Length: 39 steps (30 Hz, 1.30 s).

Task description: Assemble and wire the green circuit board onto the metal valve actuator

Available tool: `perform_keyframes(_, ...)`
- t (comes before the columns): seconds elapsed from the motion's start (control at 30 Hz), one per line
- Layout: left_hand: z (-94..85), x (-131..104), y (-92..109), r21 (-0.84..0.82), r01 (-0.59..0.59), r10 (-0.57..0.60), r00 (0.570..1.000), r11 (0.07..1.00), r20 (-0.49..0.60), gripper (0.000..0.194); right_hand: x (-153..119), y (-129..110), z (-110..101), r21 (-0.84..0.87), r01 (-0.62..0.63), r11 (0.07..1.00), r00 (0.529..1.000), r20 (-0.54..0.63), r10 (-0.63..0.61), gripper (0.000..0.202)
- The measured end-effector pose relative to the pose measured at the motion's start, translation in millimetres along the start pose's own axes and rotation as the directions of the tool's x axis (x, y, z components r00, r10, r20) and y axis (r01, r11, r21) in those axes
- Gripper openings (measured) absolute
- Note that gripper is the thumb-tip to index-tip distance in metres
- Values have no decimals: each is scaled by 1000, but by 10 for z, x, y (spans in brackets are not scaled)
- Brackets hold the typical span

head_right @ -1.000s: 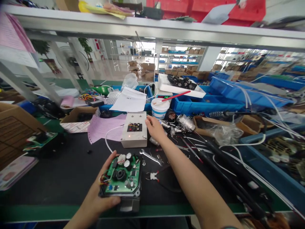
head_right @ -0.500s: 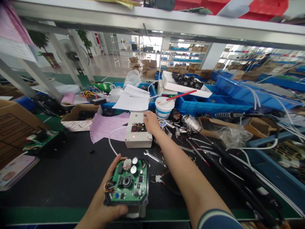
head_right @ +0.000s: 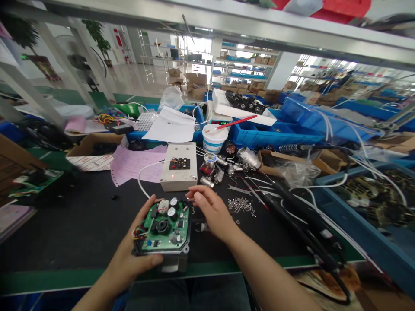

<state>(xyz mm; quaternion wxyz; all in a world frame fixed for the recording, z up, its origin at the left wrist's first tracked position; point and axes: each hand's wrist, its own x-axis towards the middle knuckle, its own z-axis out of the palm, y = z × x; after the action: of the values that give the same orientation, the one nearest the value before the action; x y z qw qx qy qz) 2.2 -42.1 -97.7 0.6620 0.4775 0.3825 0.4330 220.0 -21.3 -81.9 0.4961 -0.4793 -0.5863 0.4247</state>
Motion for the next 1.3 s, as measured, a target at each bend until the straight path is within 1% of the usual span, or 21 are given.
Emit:
perform_keyframes(0.07, -18, 38, 19, -2, -14, 14, 999, 1000, 44, 111, -188, -40, 14, 143, -135, 980, 990, 69, 126, 40)
perform_keyframes(0.1, -29, 58, 26, 1, -23, 22, 997, 1000, 71, 110, -224, -52, 18, 159, -168, 973, 984, 80, 157, 44)
perform_keyframes(0.23, -87, 126, 18, 27, -89, 83, 982, 996, 168, 106, -203, -68, 14, 96, -212, 972, 973, 108, 202, 49)
perform_keyframes(0.3, -120, 145, -4, 51, -130, 119, 976, 990, 181, 105, -201, -49, 14, 147, -259, 955, 960, 151, 237, 49)
perform_keyframes(0.37, -146, 150, -30, 64, -152, 140, 977, 986, 159, 105, -232, -11, 15, 262, -314, 912, 941, 215, 262, 47)
perform_keyframes(0.4, -153, 146, -42, 61, -154, 145, 980, 986, 136, 104, -255, 12, 16, 316, -334, 888, 933, 243, 264, 45)
perform_keyframes(0.47, -153, 126, -63, 55, -153, 150, 987, 987, 54, 99, -304, 48, 18, 397, -350, 849, 928, 272, 255, 43)
perform_keyframes(0.53, -126, 84, -79, 78, -135, 141, 987, 988, -80, 88, -347, 63, 30, 449, -364, 816, 925, 277, 260, 45)
perform_keyframes(0.63, -13, -37, -100, 90, -57, 82, 947, 994, -309, 71, -401, 49, 84, 502, -398, 768, 913, 293, 283, 59)
perform_keyframes(0.7, 115, -156, -109, 68, -38, 61, 922, 997, -382, 64, -445, 38, 144, 530, -403, 746, 912, 296, 283, 71)
perform_keyframes(0.73, 187, -219, -112, 65, -51, 72, 921, 997, -384, 63, -474, 36, 174, 545, -396, 739, 916, 285, 281, 76)
perform_keyframes(0.77, 259, -279, -113, 62, -72, 89, 928, 995, -362, 67, -510, 37, 203, 558, -386, 734, 921, 271, 279, 80)
perform_keyframes(0.83, 381, -375, -109, 35, -94, 100, 957, 995, -272, 89, -601, 38, 247, 575, -370, 729, 928, 254, 271, 89)
perform_keyframes(0.9, 443, -421, -97, -7, -49, 47, 984, 999, -171, 110, -705, 31, 280, 597, -358, 718, 933, 254, 254, 101)
perform_keyframes(0.93, 445, -422, -87, -4, -15, 14, 991, 1000, -136, 115, -756, 22, 301, 615, -349, 708, 937, 255, 240, 107)
perform_keyframes(0.97, 428, -411, -76, 28, 6, -3, 993, 1000, -118, 115, -801, 10, 328, 639, -335, 693, 942, 248, 227, 113)
perform_keyframes(1.03, 344, -356, -43, 130, -3, 18, 994, 992, -112, 107, -861, -21, 414, 701, -287, 653, 958, 198, 209, 123)
perform_keyframes(1.13, 166, -232, 43, 229, -44, 62, 995, 972, -74, 98, -867, -65, 608, 791, -181, 584, 974, 63, 217, 133)
perform_keyframes(1.2, 70, -163, 123, 240, -8, 15, 1000, 971, -27, 97, -833, -83, 735, 823, -144, 549, 970, 9, 241, 136)
perform_keyframes(1.23, 41, -141, 164, 228, 19, -17, 1000, 974, -12, 98, -814, -87, 784, 831, -143, 537, 967, 3, 253, 137)
perform_keyframes(1.3, 26, -131, 229, 169, 60, -57, 998, 984, -22, 101, -783, -92, 839, 835, -164, 525, 964, 22, 265, 136)
